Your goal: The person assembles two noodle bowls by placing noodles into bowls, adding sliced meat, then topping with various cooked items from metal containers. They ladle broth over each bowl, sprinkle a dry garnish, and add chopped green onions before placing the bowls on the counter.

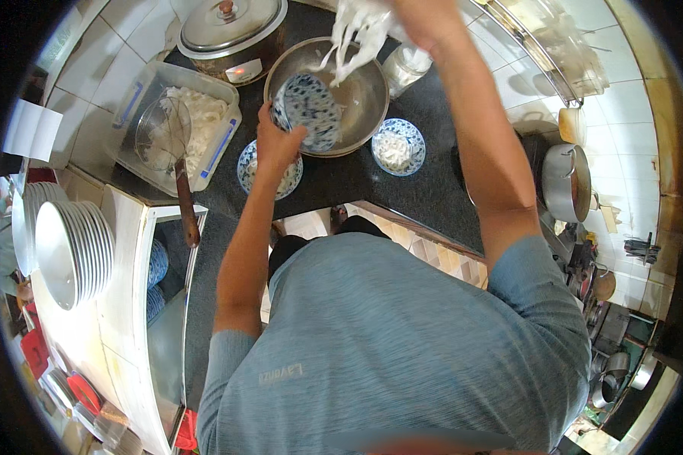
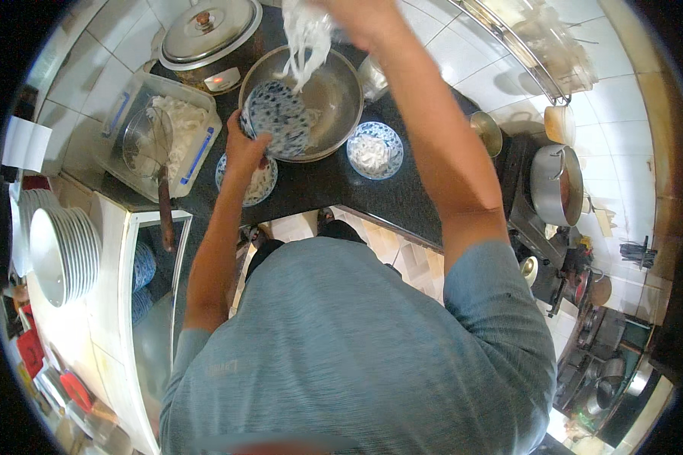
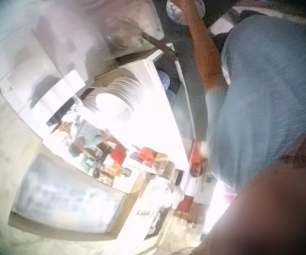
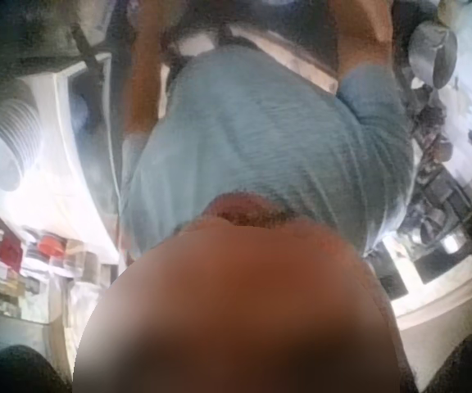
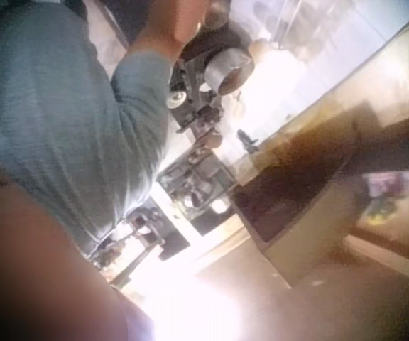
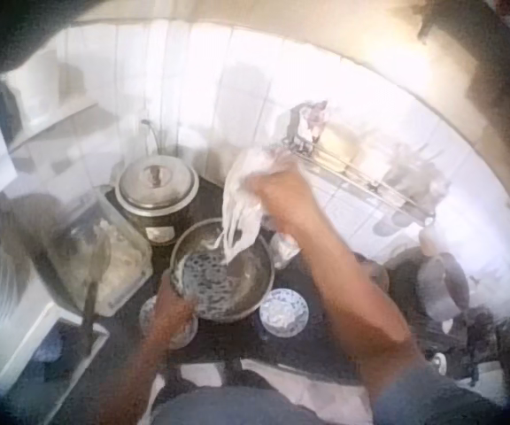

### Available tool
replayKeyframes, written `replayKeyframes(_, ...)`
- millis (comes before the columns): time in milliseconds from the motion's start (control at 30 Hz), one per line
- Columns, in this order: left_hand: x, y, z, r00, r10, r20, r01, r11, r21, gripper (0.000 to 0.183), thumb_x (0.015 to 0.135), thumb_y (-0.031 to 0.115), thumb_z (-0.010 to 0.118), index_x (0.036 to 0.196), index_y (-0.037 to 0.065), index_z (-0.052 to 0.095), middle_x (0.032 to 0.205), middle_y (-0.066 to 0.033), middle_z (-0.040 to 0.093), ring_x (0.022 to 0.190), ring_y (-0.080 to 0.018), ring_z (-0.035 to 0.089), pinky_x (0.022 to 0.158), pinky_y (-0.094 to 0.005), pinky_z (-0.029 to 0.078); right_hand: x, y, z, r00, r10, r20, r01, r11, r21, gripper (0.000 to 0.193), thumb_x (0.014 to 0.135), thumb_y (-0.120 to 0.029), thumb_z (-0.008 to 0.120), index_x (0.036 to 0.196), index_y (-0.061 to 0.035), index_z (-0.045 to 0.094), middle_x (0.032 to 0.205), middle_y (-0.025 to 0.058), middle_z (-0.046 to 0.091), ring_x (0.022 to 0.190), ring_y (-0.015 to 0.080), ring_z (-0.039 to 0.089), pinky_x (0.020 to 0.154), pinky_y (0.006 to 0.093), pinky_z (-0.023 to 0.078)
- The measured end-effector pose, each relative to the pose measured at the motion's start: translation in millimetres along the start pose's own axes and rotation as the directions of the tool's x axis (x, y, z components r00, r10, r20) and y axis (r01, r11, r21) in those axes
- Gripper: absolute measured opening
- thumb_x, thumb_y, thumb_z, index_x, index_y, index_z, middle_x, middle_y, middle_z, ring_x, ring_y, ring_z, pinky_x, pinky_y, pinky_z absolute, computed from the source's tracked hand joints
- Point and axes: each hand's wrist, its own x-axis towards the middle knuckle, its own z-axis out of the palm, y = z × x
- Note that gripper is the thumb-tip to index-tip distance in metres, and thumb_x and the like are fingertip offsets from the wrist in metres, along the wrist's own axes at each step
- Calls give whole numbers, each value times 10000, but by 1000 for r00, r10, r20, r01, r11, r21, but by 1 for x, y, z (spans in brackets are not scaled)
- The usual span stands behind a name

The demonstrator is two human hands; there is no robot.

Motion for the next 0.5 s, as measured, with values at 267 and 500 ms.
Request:
replayKeyframes(267,12,3,14,894,-96,437,416,537,-733,775,831,-38,563,1528,76,243,1247,-242,605,855,-355,729,547,-401,645,-47,91,34,957,176,231,66,643,-763,457,845,-327,663,1226,-75,682,1170,204,702,1092,373,662,953,421,521)
replayKeyframes(500,-49,-27,9,911,-194,364,405,590,-699,825,786,-53,572,1541,90,271,1308,-211,584,923,-337,718,543,-364,639,-50,152,1,982,-133,136,189,759,-623,428,841,-151,694,1259,-61,667,1240,124,691,1149,295,646,1012,356,498)
